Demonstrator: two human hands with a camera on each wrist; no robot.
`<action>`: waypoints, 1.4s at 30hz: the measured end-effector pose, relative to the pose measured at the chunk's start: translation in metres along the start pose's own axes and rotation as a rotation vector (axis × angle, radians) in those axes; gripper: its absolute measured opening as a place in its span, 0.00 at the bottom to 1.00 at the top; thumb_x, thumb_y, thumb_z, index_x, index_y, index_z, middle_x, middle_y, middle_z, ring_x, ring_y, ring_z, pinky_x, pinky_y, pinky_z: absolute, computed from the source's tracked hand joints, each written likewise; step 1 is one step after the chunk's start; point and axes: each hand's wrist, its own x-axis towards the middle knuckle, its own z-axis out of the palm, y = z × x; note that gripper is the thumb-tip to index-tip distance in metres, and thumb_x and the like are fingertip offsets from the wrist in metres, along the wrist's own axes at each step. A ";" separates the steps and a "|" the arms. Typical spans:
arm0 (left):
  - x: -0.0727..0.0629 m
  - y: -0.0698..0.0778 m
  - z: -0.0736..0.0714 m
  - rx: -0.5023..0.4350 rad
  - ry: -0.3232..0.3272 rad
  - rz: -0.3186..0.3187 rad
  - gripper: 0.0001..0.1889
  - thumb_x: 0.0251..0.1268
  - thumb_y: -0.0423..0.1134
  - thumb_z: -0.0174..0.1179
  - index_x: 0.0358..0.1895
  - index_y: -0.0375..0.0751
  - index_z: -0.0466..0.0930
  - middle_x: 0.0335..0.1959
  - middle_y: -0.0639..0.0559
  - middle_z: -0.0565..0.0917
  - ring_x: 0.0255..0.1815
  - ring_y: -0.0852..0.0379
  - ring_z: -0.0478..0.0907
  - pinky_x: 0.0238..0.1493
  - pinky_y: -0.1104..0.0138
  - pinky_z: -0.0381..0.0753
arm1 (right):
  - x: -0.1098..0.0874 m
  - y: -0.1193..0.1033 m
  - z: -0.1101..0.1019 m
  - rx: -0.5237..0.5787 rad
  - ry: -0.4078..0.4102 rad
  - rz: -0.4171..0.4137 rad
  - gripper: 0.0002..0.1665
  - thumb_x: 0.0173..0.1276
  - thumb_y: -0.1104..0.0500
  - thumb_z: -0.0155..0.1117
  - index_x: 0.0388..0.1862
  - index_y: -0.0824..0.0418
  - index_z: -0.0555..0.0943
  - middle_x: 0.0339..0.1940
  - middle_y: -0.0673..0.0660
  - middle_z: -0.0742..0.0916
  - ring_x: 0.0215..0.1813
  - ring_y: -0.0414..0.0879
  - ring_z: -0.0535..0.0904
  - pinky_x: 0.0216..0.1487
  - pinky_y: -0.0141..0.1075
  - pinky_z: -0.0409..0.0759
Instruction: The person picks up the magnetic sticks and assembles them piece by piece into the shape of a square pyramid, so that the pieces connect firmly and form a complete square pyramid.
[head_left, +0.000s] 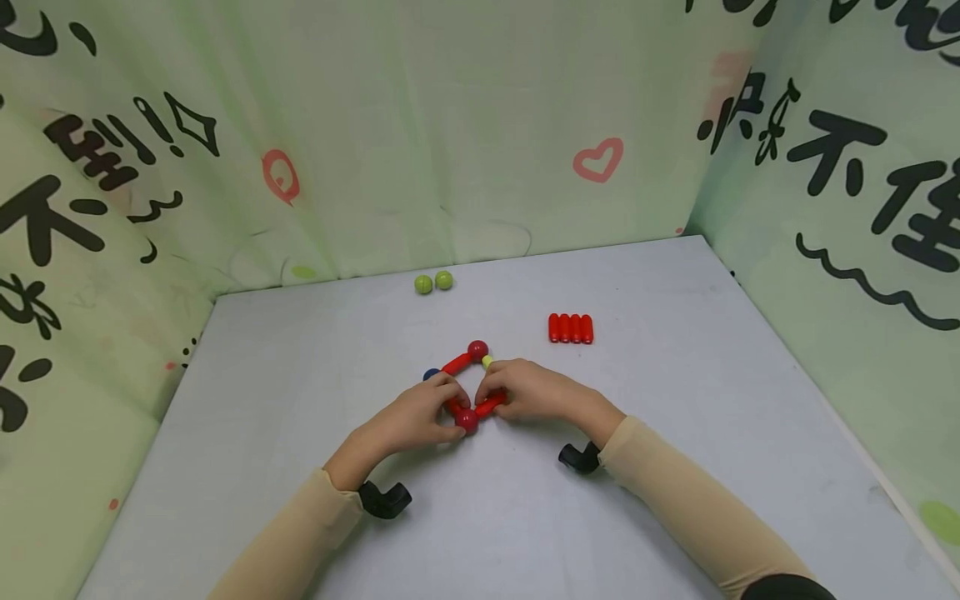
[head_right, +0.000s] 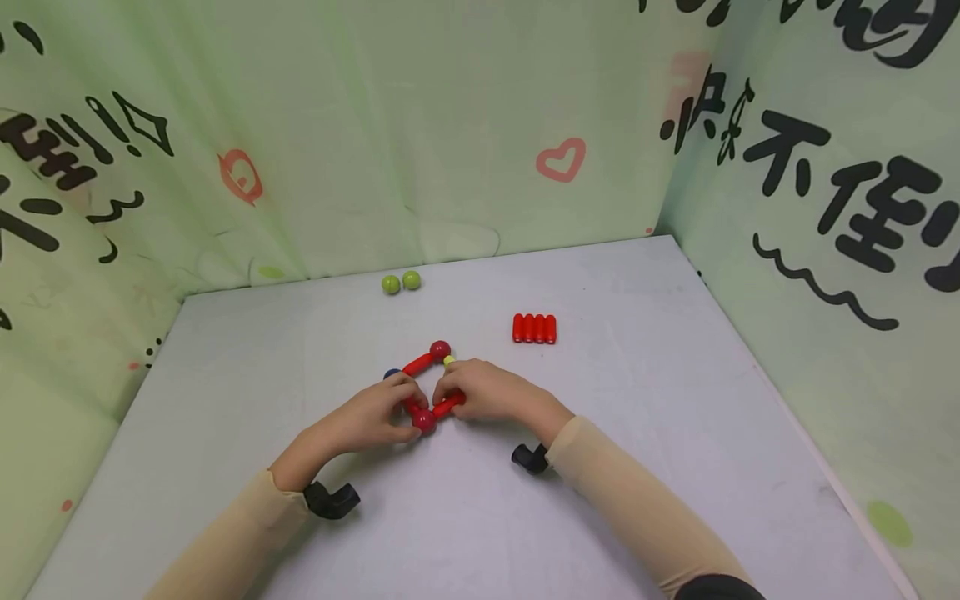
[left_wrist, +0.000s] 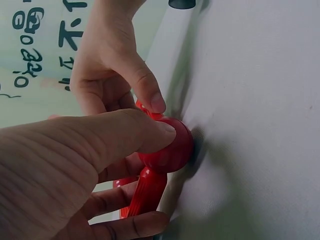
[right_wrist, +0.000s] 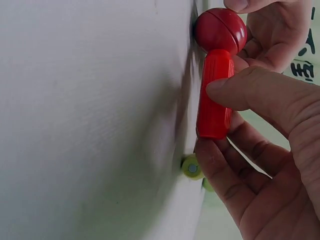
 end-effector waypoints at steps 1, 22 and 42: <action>0.000 0.000 0.000 0.000 0.001 -0.001 0.14 0.61 0.38 0.73 0.49 0.47 0.82 0.51 0.53 0.79 0.44 0.59 0.75 0.45 0.65 0.79 | 0.000 0.000 0.000 -0.002 0.001 0.001 0.14 0.66 0.64 0.72 0.49 0.51 0.88 0.43 0.49 0.84 0.45 0.43 0.78 0.46 0.32 0.79; -0.003 0.008 -0.001 0.057 -0.034 -0.062 0.14 0.62 0.43 0.73 0.48 0.48 0.83 0.48 0.54 0.78 0.41 0.59 0.77 0.45 0.63 0.80 | 0.001 0.015 -0.027 0.067 0.118 0.167 0.15 0.72 0.64 0.63 0.55 0.55 0.85 0.50 0.50 0.86 0.49 0.45 0.80 0.52 0.38 0.82; 0.006 0.013 -0.008 0.188 0.154 -0.225 0.11 0.69 0.40 0.67 0.52 0.47 0.86 0.60 0.41 0.78 0.57 0.45 0.74 0.54 0.56 0.83 | 0.045 0.050 -0.030 0.034 0.163 0.258 0.18 0.77 0.61 0.56 0.62 0.58 0.82 0.56 0.57 0.83 0.56 0.50 0.79 0.62 0.43 0.80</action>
